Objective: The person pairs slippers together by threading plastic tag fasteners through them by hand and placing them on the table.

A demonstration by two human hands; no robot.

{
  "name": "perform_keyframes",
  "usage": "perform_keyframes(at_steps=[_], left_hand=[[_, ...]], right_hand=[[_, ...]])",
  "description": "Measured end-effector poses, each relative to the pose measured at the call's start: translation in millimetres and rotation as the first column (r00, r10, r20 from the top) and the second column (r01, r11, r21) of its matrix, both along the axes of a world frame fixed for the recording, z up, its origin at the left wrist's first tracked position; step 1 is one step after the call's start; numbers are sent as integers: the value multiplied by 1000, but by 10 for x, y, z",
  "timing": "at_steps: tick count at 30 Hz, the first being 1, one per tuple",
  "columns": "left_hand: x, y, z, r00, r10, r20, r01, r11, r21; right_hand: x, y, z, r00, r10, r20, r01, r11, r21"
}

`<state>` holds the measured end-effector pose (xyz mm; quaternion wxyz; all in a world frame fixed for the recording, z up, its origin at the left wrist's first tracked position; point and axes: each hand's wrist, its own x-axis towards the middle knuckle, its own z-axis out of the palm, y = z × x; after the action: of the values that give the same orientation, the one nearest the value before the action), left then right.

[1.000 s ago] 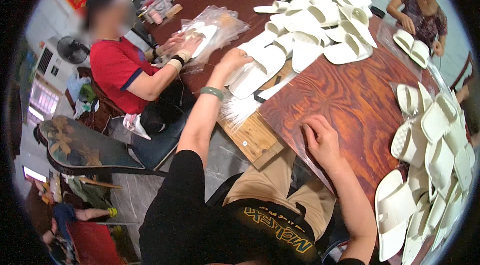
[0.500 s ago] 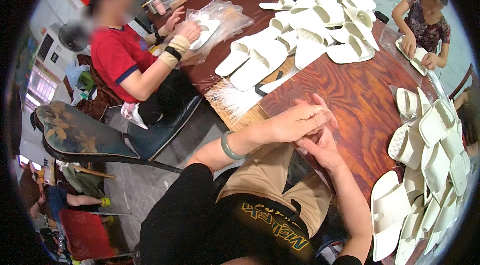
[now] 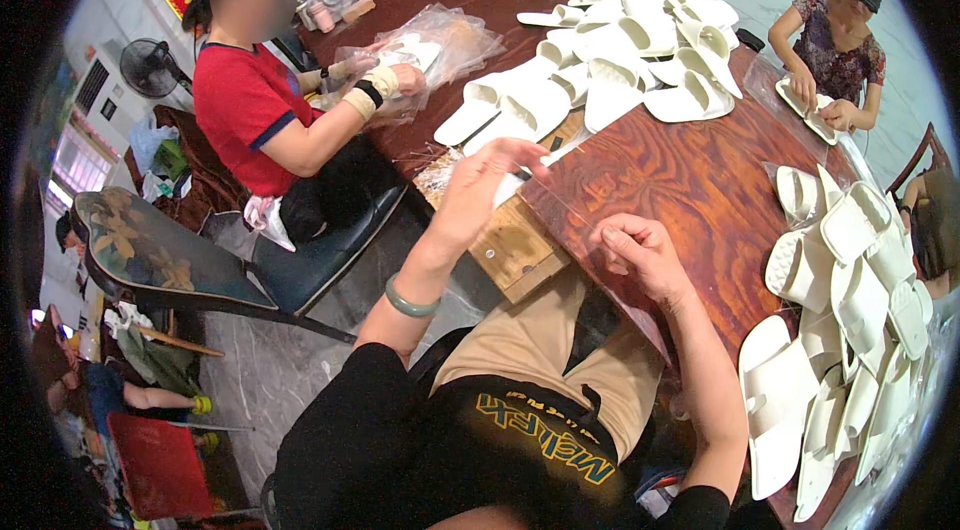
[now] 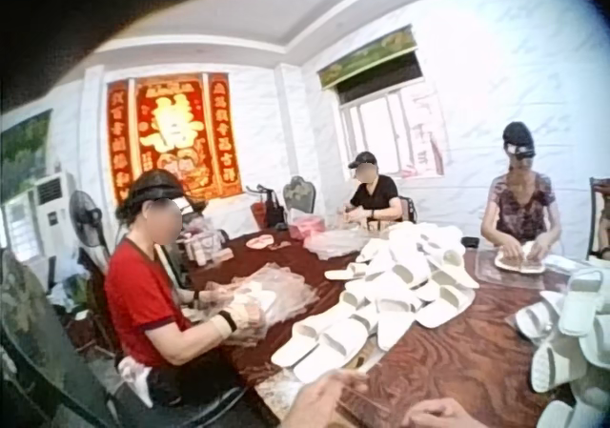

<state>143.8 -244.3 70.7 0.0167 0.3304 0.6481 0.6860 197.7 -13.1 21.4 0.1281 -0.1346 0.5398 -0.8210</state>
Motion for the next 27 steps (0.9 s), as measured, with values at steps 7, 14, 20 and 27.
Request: perform_keyframes(at_steps=[7, 14, 20, 27], left_hand=[[320, -278, 87, 937, -38, 348, -149, 856, 495], [340, -891, -116, 913, -402, -60, 379, 788, 485], [766, -189, 50, 835, -537, 117, 499, 830, 250], [925, 284, 204, 765, -637, -94, 643, 745, 180]], right_hand=[[587, -216, 256, 954, 49, -295, 111, 857, 504], [1130, -451, -820, 843, -275, -461, 482, 766, 425], [1634, -470, -1509, 774, -544, -325, 632, 630, 450], [1583, -260, -1769, 755, -577, -313, 632, 510, 583]])
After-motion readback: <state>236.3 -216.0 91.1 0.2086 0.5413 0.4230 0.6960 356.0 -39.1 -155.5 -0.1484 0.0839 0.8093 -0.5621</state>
